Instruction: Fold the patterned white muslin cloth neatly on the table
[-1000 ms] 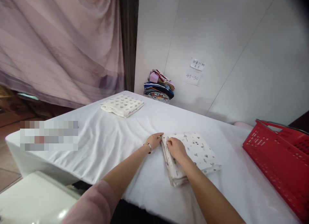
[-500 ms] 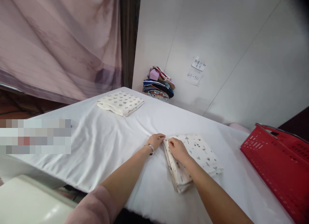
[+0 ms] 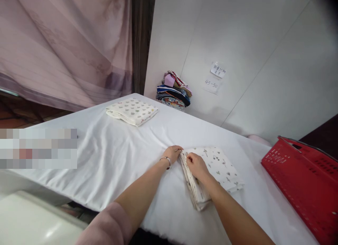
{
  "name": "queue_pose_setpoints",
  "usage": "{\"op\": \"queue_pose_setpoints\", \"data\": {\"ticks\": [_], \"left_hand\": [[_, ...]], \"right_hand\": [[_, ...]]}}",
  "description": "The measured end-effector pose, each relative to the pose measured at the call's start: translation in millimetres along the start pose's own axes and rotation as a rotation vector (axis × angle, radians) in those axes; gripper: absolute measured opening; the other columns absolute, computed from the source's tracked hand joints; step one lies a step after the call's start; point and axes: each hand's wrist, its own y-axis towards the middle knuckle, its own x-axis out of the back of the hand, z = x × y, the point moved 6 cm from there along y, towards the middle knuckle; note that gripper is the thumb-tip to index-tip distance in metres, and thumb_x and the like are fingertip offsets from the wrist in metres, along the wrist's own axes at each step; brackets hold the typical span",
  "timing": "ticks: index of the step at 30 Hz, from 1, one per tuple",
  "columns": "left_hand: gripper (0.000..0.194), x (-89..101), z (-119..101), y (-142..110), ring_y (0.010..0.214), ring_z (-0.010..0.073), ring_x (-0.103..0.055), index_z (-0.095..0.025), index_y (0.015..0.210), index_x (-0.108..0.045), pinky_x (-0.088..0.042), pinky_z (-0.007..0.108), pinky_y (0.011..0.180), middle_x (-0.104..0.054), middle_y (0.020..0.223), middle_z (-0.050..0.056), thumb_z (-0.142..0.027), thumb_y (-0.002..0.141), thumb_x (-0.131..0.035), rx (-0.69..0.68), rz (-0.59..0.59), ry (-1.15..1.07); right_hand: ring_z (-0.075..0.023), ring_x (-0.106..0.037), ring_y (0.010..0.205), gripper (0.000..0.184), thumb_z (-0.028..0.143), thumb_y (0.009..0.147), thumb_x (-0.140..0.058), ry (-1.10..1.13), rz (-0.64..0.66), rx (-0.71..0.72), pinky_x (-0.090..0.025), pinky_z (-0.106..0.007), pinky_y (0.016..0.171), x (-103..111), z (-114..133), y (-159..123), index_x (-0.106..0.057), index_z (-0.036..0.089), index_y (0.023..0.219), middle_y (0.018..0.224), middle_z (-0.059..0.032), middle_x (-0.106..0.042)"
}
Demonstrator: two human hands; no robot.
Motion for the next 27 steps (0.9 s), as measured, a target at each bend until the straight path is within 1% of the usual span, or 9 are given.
{"op": "queue_pose_setpoints", "data": {"ticks": [3, 5, 9, 11, 14, 16, 18, 23, 27], "left_hand": [[0.027, 2.0, -2.9, -1.2, 0.090, 0.0150, -0.059, -0.022, 0.094, -0.065, -0.044, 0.023, 0.083, -0.067, 0.097, 0.000, -0.019, 0.082, -0.040, -0.012, -0.046, 0.068], [0.028, 2.5, -4.2, -2.4, 0.092, 0.0165, -0.058, -0.020, 0.097, -0.063, -0.043, 0.026, 0.084, -0.065, 0.100, 0.004, -0.018, 0.083, -0.038, -0.001, -0.062, 0.093], [0.028, 4.4, -6.9, -5.8, 0.091, 0.0175, -0.058, -0.019, 0.098, -0.061, -0.043, 0.028, 0.083, -0.064, 0.099, 0.006, -0.016, 0.083, -0.038, 0.014, -0.060, 0.127], [0.028, 6.4, -7.1, -7.6, 0.086, 0.0161, -0.059, -0.019, 0.096, -0.062, -0.044, 0.026, 0.080, -0.066, 0.092, 0.004, -0.015, 0.082, -0.038, 0.008, -0.039, 0.123], [0.033, 7.1, -3.1, -9.6, 0.074, 0.0130, -0.061, -0.021, 0.099, -0.061, -0.045, 0.022, 0.073, -0.067, 0.082, 0.000, -0.012, 0.077, -0.039, 0.021, 0.048, 0.071], [0.040, 6.3, -0.6, -10.3, 0.071, 0.0126, -0.061, -0.022, 0.107, -0.060, -0.046, 0.021, 0.071, -0.068, 0.082, -0.002, -0.011, 0.072, -0.043, 0.025, 0.102, 0.038], [0.045, 6.3, 0.0, -10.1, 0.075, 0.0135, -0.061, -0.022, 0.112, -0.058, -0.046, 0.021, 0.073, -0.068, 0.087, -0.002, -0.012, 0.069, -0.047, 0.015, 0.112, 0.033], [0.035, 4.5, 0.1, -7.5, 0.083, 0.0144, -0.061, -0.021, 0.105, -0.063, -0.045, 0.021, 0.080, -0.068, 0.091, 0.000, -0.016, 0.074, -0.048, 0.047, 0.076, 0.048], [0.028, 4.1, -1.8, -6.0, 0.087, 0.0146, -0.060, -0.022, 0.097, -0.065, -0.044, 0.021, 0.080, -0.067, 0.096, 0.000, -0.016, 0.076, -0.047, 0.029, 0.022, 0.057]], "right_hand": [[-0.0140, -0.051, 0.068, 0.012, 0.025, 0.080, -0.045, -0.006, -0.013, 0.008, -0.034, -0.022, 0.063, -1.7, 2.8, -7.6, -0.056, 0.020, 0.084, 0.076, -0.0008, -0.058], [-0.0150, -0.051, 0.072, 0.016, 0.026, 0.079, -0.047, -0.029, -0.015, 0.021, -0.035, -0.023, 0.065, -4.8, 4.4, -11.5, -0.055, 0.020, 0.092, 0.083, -0.0021, -0.058], [-0.0158, -0.052, 0.077, 0.019, 0.025, 0.078, -0.047, -0.047, 0.005, 0.011, -0.035, -0.024, 0.069, -9.5, 2.7, -14.3, -0.054, 0.021, 0.096, 0.088, -0.0029, -0.057], [-0.0159, -0.052, 0.078, 0.020, 0.025, 0.077, -0.048, -0.036, 0.022, -0.002, -0.036, -0.024, 0.070, -9.8, 1.7, -14.9, -0.054, 0.021, 0.096, 0.089, -0.0029, -0.056], [-0.0168, -0.053, 0.083, 0.025, 0.026, 0.075, -0.051, -0.015, 0.046, -0.005, -0.036, -0.025, 0.074, -8.7, 3.3, -17.5, -0.053, 0.021, 0.099, 0.095, -0.0037, -0.056], [-0.0179, -0.052, 0.088, 0.030, 0.025, 0.074, -0.052, -0.020, 0.055, -0.003, -0.036, -0.025, 0.075, -7.7, 5.5, -20.1, -0.052, 0.021, 0.104, 0.100, -0.0048, -0.055], [-0.0188, -0.052, 0.092, 0.034, 0.021, 0.073, -0.050, -0.047, 0.062, 0.000, -0.036, -0.026, 0.076, -7.0, 7.5, -22.5, -0.051, 0.021, 0.107, 0.104, -0.0057, -0.054], [-0.0186, -0.051, 0.094, 0.034, 0.016, 0.075, -0.045, -0.091, 0.088, -0.003, -0.037, -0.026, 0.078, -7.8, 7.4, -24.6, -0.052, 0.020, 0.107, 0.101, -0.0060, -0.054], [-0.0190, -0.050, 0.096, 0.038, 0.015, 0.076, -0.043, -0.099, 0.071, 0.015, -0.038, -0.026, 0.080, -9.3, 6.2, -26.4, -0.051, 0.019, 0.113, 0.106, -0.0074, -0.053]]}}
